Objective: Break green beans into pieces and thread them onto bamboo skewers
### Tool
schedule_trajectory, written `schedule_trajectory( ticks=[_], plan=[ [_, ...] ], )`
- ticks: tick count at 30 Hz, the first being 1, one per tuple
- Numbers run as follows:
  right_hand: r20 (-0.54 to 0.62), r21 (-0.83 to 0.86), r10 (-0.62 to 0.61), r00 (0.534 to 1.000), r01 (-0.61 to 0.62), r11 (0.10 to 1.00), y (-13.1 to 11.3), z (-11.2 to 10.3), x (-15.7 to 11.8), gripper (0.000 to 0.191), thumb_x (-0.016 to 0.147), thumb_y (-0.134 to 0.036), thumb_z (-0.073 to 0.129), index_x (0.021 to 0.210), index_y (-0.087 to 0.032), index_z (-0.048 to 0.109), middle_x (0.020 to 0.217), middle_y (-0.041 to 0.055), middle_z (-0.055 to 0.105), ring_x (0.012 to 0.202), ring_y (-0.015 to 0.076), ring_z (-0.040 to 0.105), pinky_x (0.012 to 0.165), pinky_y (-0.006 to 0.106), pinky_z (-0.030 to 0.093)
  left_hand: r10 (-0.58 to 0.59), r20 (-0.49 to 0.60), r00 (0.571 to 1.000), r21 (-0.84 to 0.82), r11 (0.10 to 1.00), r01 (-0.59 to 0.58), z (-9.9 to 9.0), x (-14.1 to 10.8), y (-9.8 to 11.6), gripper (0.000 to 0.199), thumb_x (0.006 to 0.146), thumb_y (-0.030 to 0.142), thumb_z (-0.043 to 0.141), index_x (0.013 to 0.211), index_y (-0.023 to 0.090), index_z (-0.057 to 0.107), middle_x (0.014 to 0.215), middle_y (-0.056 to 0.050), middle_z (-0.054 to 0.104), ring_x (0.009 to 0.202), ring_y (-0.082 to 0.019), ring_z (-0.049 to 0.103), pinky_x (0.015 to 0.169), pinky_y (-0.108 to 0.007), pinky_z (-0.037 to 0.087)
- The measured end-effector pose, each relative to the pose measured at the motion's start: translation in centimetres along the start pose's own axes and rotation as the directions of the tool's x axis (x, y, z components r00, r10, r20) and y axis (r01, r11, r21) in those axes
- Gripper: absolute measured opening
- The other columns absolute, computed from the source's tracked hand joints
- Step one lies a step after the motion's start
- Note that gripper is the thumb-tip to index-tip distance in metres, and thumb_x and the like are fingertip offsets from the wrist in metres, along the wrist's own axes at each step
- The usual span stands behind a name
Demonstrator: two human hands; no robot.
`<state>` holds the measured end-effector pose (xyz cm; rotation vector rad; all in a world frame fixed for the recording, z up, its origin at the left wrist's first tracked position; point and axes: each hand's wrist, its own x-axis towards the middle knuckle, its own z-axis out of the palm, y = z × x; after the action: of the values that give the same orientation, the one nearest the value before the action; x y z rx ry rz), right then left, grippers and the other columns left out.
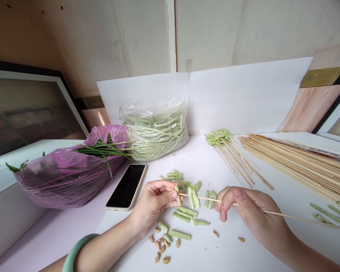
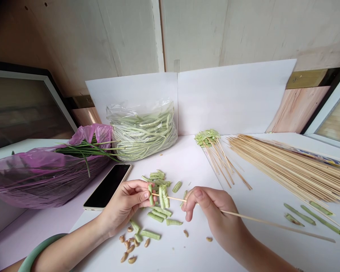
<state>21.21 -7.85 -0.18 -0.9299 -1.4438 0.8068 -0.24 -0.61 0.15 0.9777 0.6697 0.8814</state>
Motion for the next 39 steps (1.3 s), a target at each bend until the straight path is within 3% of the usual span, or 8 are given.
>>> schedule_trajectory(
  ticks=[21, 30, 33, 36, 39],
  plan=[
    [0.060, 0.003, 0.031, 0.998, -0.031, 1.000, -0.2, 0.9, -0.2, 0.045, 0.095, -0.044, 0.041, 0.064, -0.022, 0.064, 0.057, 0.0013, 0.067, 0.065, 0.0169, 0.064, 0.064, 0.025, 0.050, -0.028, 0.064, 0.998, -0.001, 1.000, 0.028, 0.7, -0.4, 0.1, 0.023, 0.056, 0.021, 0.087, 0.073, 0.012, 0.074, 0.063, -0.003, 0.071, 0.056, -0.011, 0.065, 0.058, -0.021, 0.056],
    [0.092, -0.002, 0.062, 0.994, -0.062, 0.998, -0.2, 1.0, -0.1, 0.047, 0.094, -0.046, 0.040, 0.063, -0.020, 0.064, 0.056, 0.0039, 0.067, 0.063, 0.0196, 0.064, 0.067, 0.032, 0.053, 0.002, 0.088, 0.996, 0.068, 0.998, -0.008, 0.5, -0.4, 0.0, 0.020, 0.059, 0.022, 0.085, 0.072, 0.012, 0.073, 0.059, -0.002, 0.068, 0.053, -0.011, 0.062, 0.056, -0.021, 0.052],
    [0.068, -0.063, 0.076, 0.995, -0.071, 0.995, -0.4, 0.6, 0.1, 0.049, 0.093, -0.048, 0.041, 0.060, -0.020, 0.064, 0.055, 0.0040, 0.067, 0.063, 0.0197, 0.064, 0.066, 0.031, 0.052, 0.032, 0.085, 0.996, 0.133, 0.990, -0.043, 0.5, -0.5, -0.2, 0.025, 0.063, 0.026, 0.082, 0.080, 0.011, 0.071, 0.065, -0.003, 0.068, 0.058, -0.012, 0.062, 0.062, -0.023, 0.052],
    [-0.016, -0.062, 0.081, 0.997, -0.082, 0.995, -0.6, -0.3, 0.4, 0.048, 0.093, -0.047, 0.043, 0.058, -0.021, 0.064, 0.049, 0.0019, 0.062, 0.057, 0.0179, 0.062, 0.062, 0.029, 0.050, 0.101, 0.081, 0.992, 0.251, 0.961, -0.118, 0.5, -0.7, -0.4, 0.037, 0.071, 0.030, 0.076, 0.102, 0.014, 0.063, 0.072, -0.003, 0.066, 0.069, -0.015, 0.062, 0.070, -0.028, 0.051],
    [-0.146, -0.012, 0.054, 0.988, -0.057, 0.998, -0.9, -1.3, 1.1, 0.047, 0.092, -0.045, 0.047, 0.056, -0.021, 0.064, 0.049, 0.0002, 0.059, 0.046, 0.0138, 0.056, 0.056, 0.028, 0.048, 0.173, 0.123, 0.977, 0.522, 0.826, -0.212, 0.4, -1.0, -0.5, 0.028, 0.076, 0.027, 0.070, 0.099, 0.016, 0.059, 0.075, -0.002, 0.063, 0.072, -0.016, 0.059, 0.070, -0.027, 0.047]
  ],
)
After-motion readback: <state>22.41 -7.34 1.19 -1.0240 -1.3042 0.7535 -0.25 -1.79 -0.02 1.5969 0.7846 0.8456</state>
